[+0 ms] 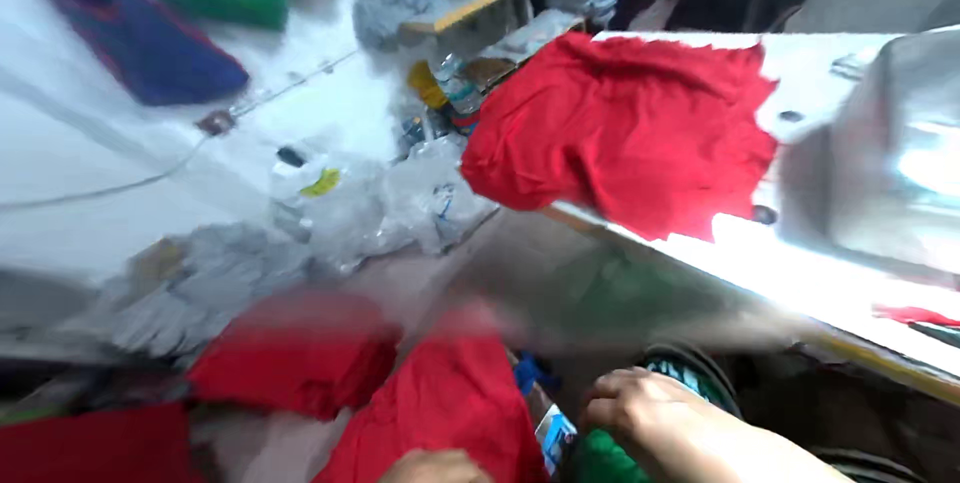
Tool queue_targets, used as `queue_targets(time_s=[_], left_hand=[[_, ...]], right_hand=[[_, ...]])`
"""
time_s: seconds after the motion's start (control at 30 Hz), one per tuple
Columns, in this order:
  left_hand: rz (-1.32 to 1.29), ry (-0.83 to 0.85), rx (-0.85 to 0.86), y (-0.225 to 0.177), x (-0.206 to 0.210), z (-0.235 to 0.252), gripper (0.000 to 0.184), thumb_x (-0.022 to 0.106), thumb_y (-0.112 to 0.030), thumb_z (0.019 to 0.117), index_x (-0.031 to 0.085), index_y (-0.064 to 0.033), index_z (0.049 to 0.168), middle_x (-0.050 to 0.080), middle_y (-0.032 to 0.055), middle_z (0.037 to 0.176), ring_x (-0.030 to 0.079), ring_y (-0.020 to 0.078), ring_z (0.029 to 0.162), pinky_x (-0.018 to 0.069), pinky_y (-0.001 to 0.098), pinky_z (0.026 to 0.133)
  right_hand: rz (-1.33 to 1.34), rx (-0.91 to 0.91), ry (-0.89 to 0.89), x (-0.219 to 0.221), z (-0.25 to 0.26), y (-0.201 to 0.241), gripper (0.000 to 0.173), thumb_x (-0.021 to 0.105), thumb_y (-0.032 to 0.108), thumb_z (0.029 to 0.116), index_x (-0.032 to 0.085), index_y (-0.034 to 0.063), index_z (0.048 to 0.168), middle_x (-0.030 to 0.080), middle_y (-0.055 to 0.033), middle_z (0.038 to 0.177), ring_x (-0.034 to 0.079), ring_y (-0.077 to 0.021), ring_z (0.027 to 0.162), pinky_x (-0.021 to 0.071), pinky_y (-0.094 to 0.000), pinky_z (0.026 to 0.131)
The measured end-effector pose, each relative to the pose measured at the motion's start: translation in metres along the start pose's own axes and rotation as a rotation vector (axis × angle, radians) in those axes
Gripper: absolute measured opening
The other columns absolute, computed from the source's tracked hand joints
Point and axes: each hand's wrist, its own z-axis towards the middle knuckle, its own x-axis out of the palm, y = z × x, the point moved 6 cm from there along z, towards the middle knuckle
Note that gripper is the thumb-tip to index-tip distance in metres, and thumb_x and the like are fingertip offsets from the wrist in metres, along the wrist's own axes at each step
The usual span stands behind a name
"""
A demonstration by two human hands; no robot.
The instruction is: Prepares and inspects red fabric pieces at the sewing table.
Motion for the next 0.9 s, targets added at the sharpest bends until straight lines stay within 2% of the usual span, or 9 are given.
queue_targets(time_s=[0.13, 0.2, 0.3, 0.4, 0.53, 0.63, 0.73, 0.83, 0.9], left_hand=[[0.138, -0.517, 0.559, -0.077, -0.039, 0.089, 0.02, 0.058, -0.008, 0.0995, 0.076, -0.0017, 0.107, 0.074, 0.0129, 0.111, 0.071, 0.0194, 0.106, 0.057, 0.0318, 0.094], [0.271, -0.705, 0.687, -0.116, -0.052, 0.128, 0.023, 0.056, -0.015, 0.1012, 0.076, -0.0063, 0.108, 0.074, 0.0099, 0.111, 0.071, 0.0177, 0.107, 0.0569, 0.0306, 0.093], [0.436, -0.843, 0.69, -0.155, -0.066, 0.177, 0.024, 0.058, -0.018, 0.0995, 0.077, -0.0087, 0.109, 0.074, 0.0083, 0.11, 0.072, 0.0217, 0.103, 0.0595, 0.0384, 0.088], [0.422, -0.862, 0.632, -0.173, -0.084, 0.215, 0.02, 0.061, -0.013, 0.0983, 0.077, -0.005, 0.107, 0.074, 0.0105, 0.105, 0.072, 0.0254, 0.1, 0.0593, 0.0425, 0.087], [0.363, -0.814, 0.52, -0.194, -0.117, 0.254, 0.022, 0.058, -0.008, 0.1004, 0.075, -0.0005, 0.112, 0.072, 0.0156, 0.111, 0.071, 0.0298, 0.102, 0.0575, 0.0479, 0.089], [0.362, -0.692, 0.426, -0.221, -0.141, 0.289, 0.028, 0.053, -0.011, 0.105, 0.071, 0.0015, 0.121, 0.068, 0.0198, 0.122, 0.067, 0.0338, 0.113, 0.0521, 0.0512, 0.099], [0.336, -0.606, 0.346, -0.25, -0.165, 0.327, 0.032, 0.047, -0.012, 0.1077, 0.065, 0.0019, 0.13, 0.061, 0.0225, 0.135, 0.058, 0.0374, 0.127, 0.0443, 0.0541, 0.109], [0.404, -0.627, 0.35, -0.27, -0.183, 0.366, 0.033, 0.049, -0.011, 0.1069, 0.062, 0.0016, 0.135, 0.055, 0.0246, 0.142, 0.055, 0.0409, 0.13, 0.0445, 0.0553, 0.108], [0.444, -0.604, 0.281, -0.272, -0.189, 0.393, 0.039, 0.057, -0.021, 0.105, 0.061, 0.0029, 0.135, 0.053, 0.027, 0.143, 0.053, 0.0448, 0.13, 0.0438, 0.0603, 0.106]], right_hand=[[-0.239, 0.146, -0.463, -0.086, -0.067, -0.014, 0.021, 0.058, 0.003, 0.094, 0.077, 0.0087, 0.101, 0.077, -0.0109, 0.1, 0.075, -0.0246, 0.093, 0.0619, -0.0392, 0.08], [-0.291, 0.259, -0.588, -0.12, -0.099, -0.021, 0.023, 0.054, 0.007, 0.0974, 0.076, 0.0099, 0.105, 0.076, -0.0094, 0.097, 0.073, -0.0189, 0.088, 0.0588, -0.0326, 0.078], [-0.279, 0.404, -0.703, -0.142, -0.133, -0.034, 0.026, 0.054, 0.004, 0.096, 0.076, 0.0048, 0.108, 0.076, -0.0115, 0.1, 0.071, -0.0176, 0.092, 0.0557, -0.0311, 0.084], [-0.225, 0.411, -0.769, -0.142, -0.147, -0.043, 0.025, 0.053, -0.002, 0.096, 0.074, -0.0027, 0.108, 0.075, -0.0165, 0.102, 0.071, -0.0214, 0.098, 0.0543, -0.0334, 0.091], [-0.116, 0.367, -0.845, -0.142, -0.152, -0.048, 0.025, 0.051, -0.003, 0.0971, 0.074, -0.0049, 0.106, 0.074, -0.0186, 0.102, 0.069, -0.0174, 0.101, 0.0519, -0.0271, 0.095], [-0.108, 0.343, -0.861, -0.139, -0.151, -0.047, 0.024, 0.052, -0.003, 0.0977, 0.074, -0.0055, 0.105, 0.075, -0.0207, 0.102, 0.071, -0.0241, 0.101, 0.0537, -0.0334, 0.095], [-0.071, 0.312, -0.881, -0.139, -0.154, -0.047, 0.022, 0.052, 0.0, 0.1004, 0.073, -0.0053, 0.105, 0.075, -0.0195, 0.102, 0.071, -0.0205, 0.102, 0.0525, -0.029, 0.096], [-0.102, 0.285, -0.874, -0.137, -0.153, -0.047, 0.023, 0.052, -0.001, 0.1004, 0.074, -0.0044, 0.104, 0.075, -0.0196, 0.101, 0.071, -0.0225, 0.1, 0.0533, -0.0307, 0.096], [-0.123, 0.275, -0.874, -0.137, -0.151, -0.046, 0.022, 0.052, -0.002, 0.0996, 0.074, -0.0047, 0.103, 0.075, -0.02, 0.1, 0.072, -0.0232, 0.099, 0.0537, -0.0305, 0.095]])
